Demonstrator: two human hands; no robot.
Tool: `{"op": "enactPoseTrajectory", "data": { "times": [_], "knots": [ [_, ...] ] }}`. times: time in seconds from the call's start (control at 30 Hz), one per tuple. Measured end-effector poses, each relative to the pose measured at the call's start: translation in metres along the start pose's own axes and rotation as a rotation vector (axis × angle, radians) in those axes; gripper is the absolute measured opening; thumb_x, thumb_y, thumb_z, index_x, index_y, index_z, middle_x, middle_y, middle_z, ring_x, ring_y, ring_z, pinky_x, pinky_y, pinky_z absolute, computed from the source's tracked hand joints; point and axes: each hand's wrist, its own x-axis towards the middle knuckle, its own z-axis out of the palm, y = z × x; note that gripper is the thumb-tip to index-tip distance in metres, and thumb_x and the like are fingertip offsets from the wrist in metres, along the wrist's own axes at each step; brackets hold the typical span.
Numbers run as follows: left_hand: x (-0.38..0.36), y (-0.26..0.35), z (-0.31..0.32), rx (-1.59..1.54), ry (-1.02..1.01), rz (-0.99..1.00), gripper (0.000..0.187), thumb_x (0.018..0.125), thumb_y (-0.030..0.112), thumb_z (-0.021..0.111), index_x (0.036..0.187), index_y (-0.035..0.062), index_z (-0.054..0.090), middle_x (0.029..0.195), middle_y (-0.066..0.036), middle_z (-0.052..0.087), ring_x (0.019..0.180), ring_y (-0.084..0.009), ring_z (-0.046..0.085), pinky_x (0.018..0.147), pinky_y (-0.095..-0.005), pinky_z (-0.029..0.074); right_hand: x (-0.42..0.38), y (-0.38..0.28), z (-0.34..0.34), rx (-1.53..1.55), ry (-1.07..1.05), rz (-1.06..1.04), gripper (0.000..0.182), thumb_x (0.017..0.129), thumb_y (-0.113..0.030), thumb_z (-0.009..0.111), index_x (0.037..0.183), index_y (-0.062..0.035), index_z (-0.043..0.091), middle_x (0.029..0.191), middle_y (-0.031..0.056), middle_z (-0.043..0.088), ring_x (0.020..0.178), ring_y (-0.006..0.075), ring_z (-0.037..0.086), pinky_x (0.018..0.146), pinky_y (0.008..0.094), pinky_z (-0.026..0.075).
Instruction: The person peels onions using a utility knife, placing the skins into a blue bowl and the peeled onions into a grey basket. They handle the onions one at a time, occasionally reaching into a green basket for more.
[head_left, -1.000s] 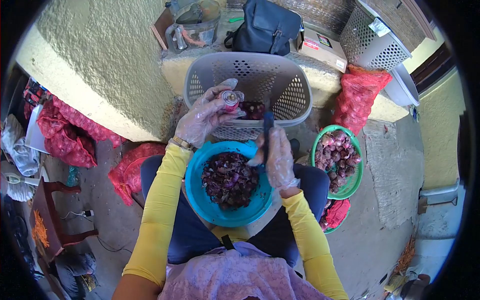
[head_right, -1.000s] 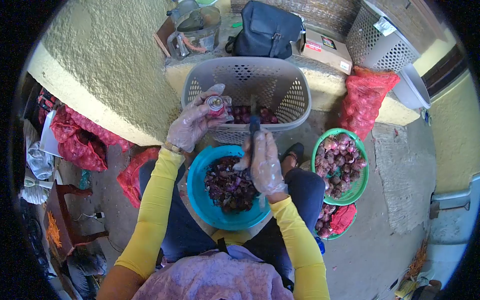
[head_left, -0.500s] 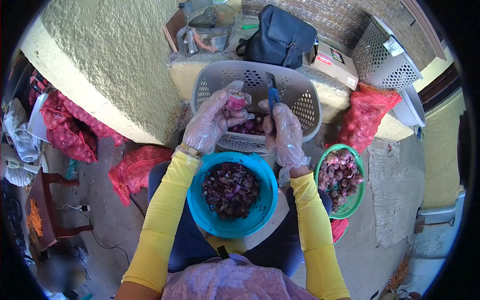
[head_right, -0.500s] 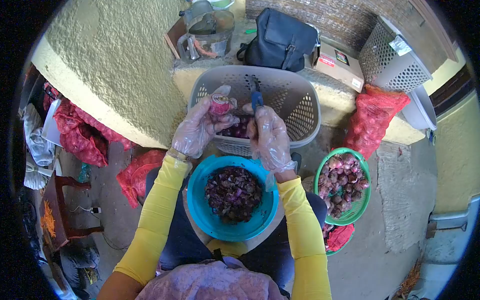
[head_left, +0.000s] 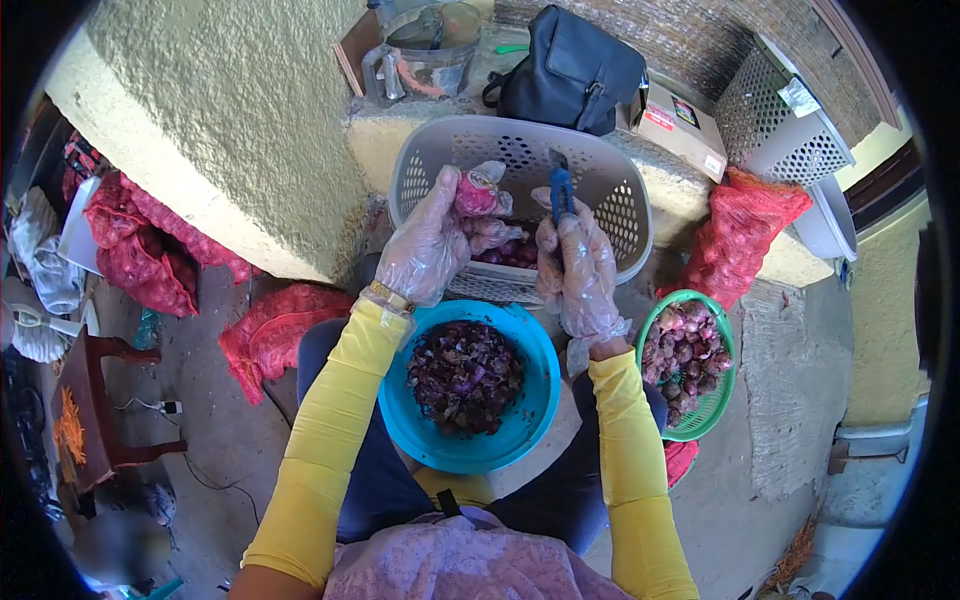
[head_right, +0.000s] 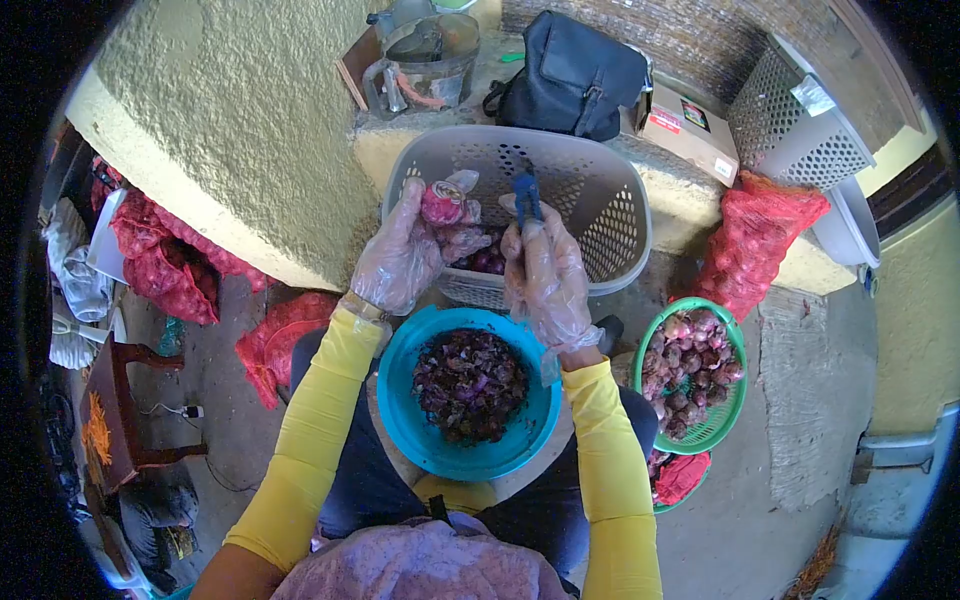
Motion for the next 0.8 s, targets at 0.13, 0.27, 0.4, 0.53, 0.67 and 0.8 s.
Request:
{"op": "enactPoseTrajectory", "data": {
  "times": [0.13, 0.27, 0.4, 0.53, 0.67, 0.8],
  "knots": [
    [-0.001, -0.005, 0.001, -0.039, 0.069, 0.005, 0.063, 0.11, 0.05, 0.045, 0.15, 0.0013, 0.047, 0.123, -0.016, 0.067, 0.106, -0.0223, 0.068, 0.103, -0.0471, 0.056, 0.009, 0.014, -0.008, 0.036, 0.029, -0.024, 0.038, 0.112, -0.031, 0.049, 0.141, -0.0058, 0.052, 0.092, -0.0035, 0.053, 0.067, 0.0066, 0.05, 0.061, 0.0237, 0.047],
    [0.0, -0.006, -0.003, -0.074, -0.009, -0.013, 0.06, 0.11, 0.046, 0.047, 0.151, 0.0021, 0.046, 0.129, -0.017, 0.066, 0.108, -0.0224, 0.068, 0.103, -0.0456, 0.056, 0.02, 0.032, -0.02, -0.22, -0.005, -0.242, 0.03, 0.112, -0.021, 0.048, 0.135, -0.0027, 0.052, 0.092, 0.0002, 0.057, 0.073, 0.0113, 0.054, 0.07, 0.0272, 0.05],
    [-0.001, -0.006, 0.004, -0.02, 0.01, 0.002, 0.057, 0.111, 0.041, 0.048, 0.152, 0.0018, 0.045, 0.134, -0.018, 0.064, 0.112, -0.0234, 0.067, 0.102, -0.0421, 0.057, 0.016, 0.026, -0.019, -0.469, 0.042, -0.203, 0.027, 0.103, -0.026, 0.066, 0.113, -0.0016, 0.064, 0.082, 0.004, 0.06, 0.073, 0.0154, 0.059, 0.069, 0.0344, 0.05],
    [-0.002, -0.007, 0.006, -0.028, -0.007, -0.063, 0.058, 0.111, 0.04, 0.048, 0.154, 0.0016, 0.043, 0.134, -0.017, 0.064, 0.114, -0.0229, 0.068, 0.099, -0.0397, 0.058, 0.01, -0.004, -0.008, -1.1, 0.068, -0.212, 0.045, 0.085, -0.045, 0.085, 0.083, -0.0024, 0.071, 0.067, 0.0118, 0.064, 0.063, 0.0273, 0.063, 0.066, 0.0409, 0.051],
    [-0.004, -0.01, 0.008, 0.025, -0.031, -0.088, 0.056, 0.11, 0.042, 0.053, 0.151, 0.0038, 0.048, 0.125, -0.011, 0.067, 0.11, -0.018, 0.067, 0.098, -0.0372, 0.056, 0.01, -0.006, -0.01, -1.084, 0.111, -0.182, 0.049, 0.079, -0.051, 0.086, 0.079, -0.0044, 0.072, 0.065, 0.014, 0.065, 0.062, 0.0331, 0.065, 0.063, 0.0446, 0.051],
    [-0.003, -0.016, 0.006, 0.018, -0.075, -0.123, 0.059, 0.111, 0.044, 0.047, 0.153, 0.0022, 0.045, 0.124, -0.012, 0.069, 0.109, -0.0193, 0.069, 0.095, -0.0375, 0.059, 0.011, -0.004, -0.013, -1.072, 0.144, -0.254, 0.049, 0.08, -0.053, 0.086, 0.079, -0.0049, 0.073, 0.065, 0.0143, 0.065, 0.061, 0.0339, 0.066, 0.062, 0.0444, 0.051]
  ]
}}
